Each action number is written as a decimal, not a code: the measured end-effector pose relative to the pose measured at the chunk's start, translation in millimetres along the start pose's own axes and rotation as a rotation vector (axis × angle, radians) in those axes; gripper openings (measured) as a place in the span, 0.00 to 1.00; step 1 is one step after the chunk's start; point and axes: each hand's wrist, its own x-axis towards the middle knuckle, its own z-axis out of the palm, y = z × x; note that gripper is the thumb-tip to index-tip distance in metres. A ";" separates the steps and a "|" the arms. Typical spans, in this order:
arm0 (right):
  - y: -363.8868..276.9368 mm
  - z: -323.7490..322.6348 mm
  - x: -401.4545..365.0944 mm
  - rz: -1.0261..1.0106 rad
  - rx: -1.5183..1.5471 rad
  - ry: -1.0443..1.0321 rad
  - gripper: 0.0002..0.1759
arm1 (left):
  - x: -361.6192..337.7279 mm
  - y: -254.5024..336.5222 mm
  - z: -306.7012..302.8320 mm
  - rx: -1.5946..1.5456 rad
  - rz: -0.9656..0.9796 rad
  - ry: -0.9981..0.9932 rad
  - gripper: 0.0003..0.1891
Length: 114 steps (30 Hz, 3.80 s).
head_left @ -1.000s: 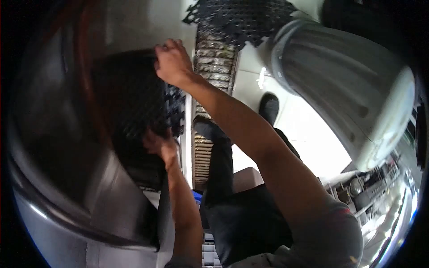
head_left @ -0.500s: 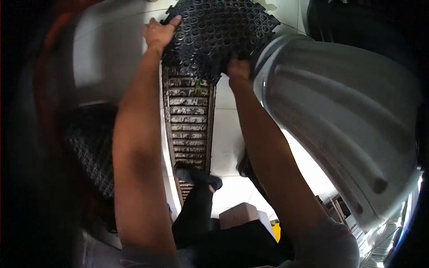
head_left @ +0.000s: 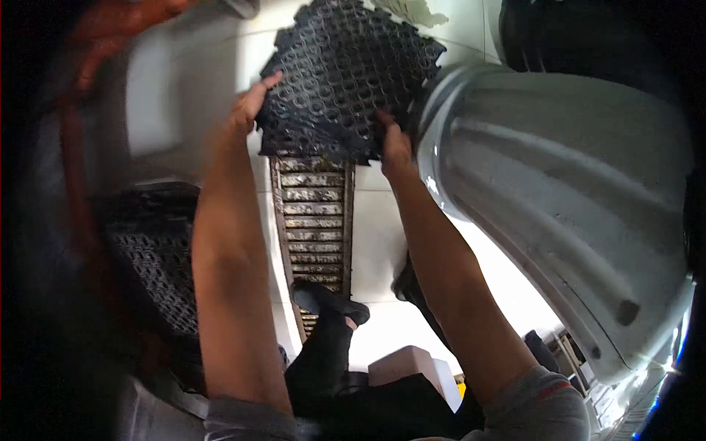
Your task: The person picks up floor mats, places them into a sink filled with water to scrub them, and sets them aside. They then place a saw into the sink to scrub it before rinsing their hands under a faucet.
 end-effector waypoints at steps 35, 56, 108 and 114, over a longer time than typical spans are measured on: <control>-96.3 133.1 -260.1 -0.658 -1.317 -0.803 0.26 | -373.8 -246.9 4.3 -1.239 0.358 0.827 0.18; 118.8 160.4 -318.7 0.024 -0.357 -0.052 0.43 | -367.5 -294.1 -25.9 -0.820 -0.264 1.037 0.21; 77.2 386.7 -633.3 -1.228 -2.652 -1.787 0.30 | -924.8 -215.2 -34.4 -0.270 -0.586 1.988 0.12; 148.2 394.0 -538.7 -1.682 -2.552 -1.721 0.30 | -927.8 -217.0 -42.7 -0.302 -0.664 1.909 0.11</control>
